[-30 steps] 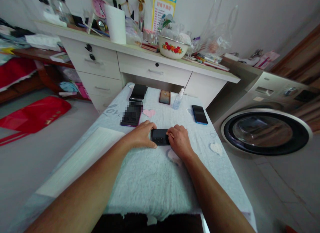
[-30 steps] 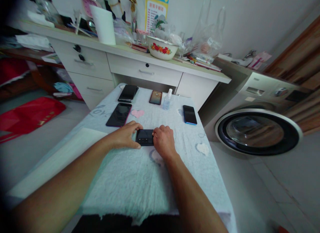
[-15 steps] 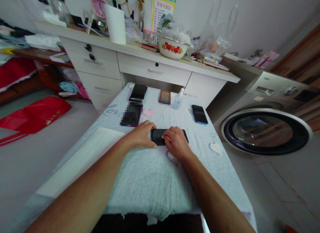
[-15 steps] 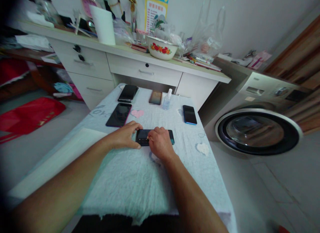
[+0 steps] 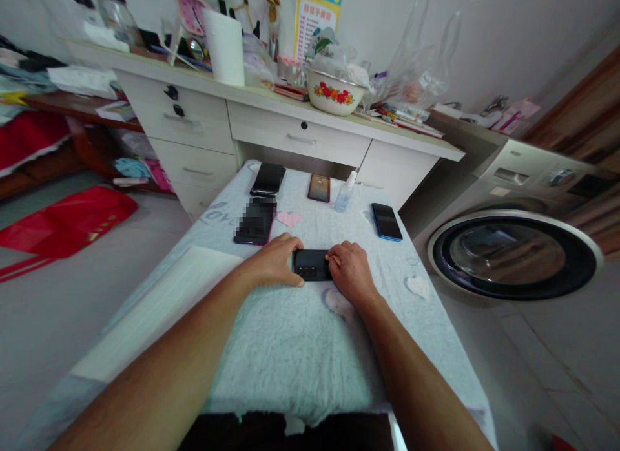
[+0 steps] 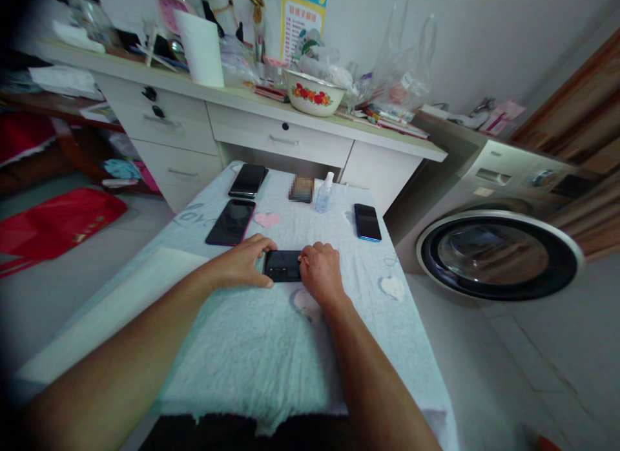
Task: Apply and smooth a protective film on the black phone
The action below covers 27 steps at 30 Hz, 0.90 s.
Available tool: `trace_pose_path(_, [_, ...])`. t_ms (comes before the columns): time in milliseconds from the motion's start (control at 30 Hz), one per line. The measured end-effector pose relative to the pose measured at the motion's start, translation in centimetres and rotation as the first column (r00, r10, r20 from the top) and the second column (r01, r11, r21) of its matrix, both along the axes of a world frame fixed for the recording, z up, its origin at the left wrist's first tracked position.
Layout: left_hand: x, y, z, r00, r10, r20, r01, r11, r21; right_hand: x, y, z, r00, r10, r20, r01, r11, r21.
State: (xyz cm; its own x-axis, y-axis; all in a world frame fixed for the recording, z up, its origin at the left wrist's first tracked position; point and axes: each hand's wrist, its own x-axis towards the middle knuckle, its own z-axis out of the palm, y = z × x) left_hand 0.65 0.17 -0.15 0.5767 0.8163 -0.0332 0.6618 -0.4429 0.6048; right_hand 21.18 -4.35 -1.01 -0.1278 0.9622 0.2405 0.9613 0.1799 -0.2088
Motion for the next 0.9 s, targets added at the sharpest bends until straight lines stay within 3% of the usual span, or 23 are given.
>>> trace_pose_path(600, [-0.1,0.0,-0.1,1.000,-0.005,-0.007,0.005,1.000,-0.002,2.0,0.1,0.0,0.983,-0.179,0.029,0.179,0.984,0.012])
trace_pose_path(900, [-0.1,0.1,-0.3,1.000,0.000,0.001,0.000,1.000,0.007,1.8,-0.1,0.2,0.990,-0.134,0.034,0.134,0.991,0.000])
